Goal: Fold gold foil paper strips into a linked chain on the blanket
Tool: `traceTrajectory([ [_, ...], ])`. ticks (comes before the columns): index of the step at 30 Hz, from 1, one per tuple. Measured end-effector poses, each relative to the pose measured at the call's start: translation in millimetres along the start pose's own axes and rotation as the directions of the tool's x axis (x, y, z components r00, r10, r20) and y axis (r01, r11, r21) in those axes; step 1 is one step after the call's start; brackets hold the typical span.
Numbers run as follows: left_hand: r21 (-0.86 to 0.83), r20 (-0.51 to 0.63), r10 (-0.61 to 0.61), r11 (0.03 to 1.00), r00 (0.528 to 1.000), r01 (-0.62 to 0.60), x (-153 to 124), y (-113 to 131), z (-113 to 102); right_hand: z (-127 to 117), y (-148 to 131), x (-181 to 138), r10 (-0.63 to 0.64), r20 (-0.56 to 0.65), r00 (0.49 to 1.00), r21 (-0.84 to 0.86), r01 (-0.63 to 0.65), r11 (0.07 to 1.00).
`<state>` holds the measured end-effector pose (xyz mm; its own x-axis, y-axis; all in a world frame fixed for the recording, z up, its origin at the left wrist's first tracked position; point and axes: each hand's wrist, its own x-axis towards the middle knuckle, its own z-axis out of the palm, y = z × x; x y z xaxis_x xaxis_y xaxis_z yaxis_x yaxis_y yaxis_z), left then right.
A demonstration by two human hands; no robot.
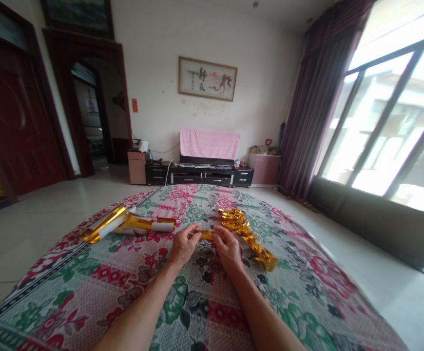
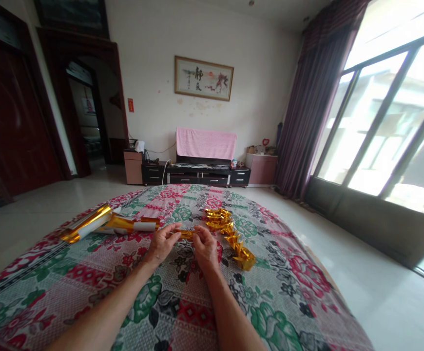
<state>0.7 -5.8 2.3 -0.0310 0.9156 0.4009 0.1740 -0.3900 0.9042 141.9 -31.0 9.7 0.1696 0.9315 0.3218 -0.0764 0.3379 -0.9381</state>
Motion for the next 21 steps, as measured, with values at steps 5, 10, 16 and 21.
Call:
traceTrajectory([
  [5, -0.029, -0.009, 0.003, 1.0, 1.0, -0.003, 1.4, -3.7, -0.3, 0.2, -1.9, -0.7, 0.022, -0.001, 1.0, -0.013, -0.022, 1.0],
  [10, -0.051, -0.009, -0.006, 0.999, 1.0, 0.005, 2.0, -5.7, 0.2, 0.6, -1.5, -0.4, 0.022, -0.002, 1.0, 0.004, -0.022, 1.0],
  [16, -0.053, -0.003, -0.011, 0.999, 1.0, 0.011, 1.3, -3.2, -0.3, 0.4, -0.3, -0.5, 0.017, -0.02, 1.0, -0.015, -0.018, 1.0],
  [21, -0.035, -0.004, -0.004, 0.999, 1.0, 0.003, 0.9, -2.0, -0.1, 0.1, 0.3, -0.3, 0.016, -0.014, 1.0, -0.008, -0.016, 1.0],
])
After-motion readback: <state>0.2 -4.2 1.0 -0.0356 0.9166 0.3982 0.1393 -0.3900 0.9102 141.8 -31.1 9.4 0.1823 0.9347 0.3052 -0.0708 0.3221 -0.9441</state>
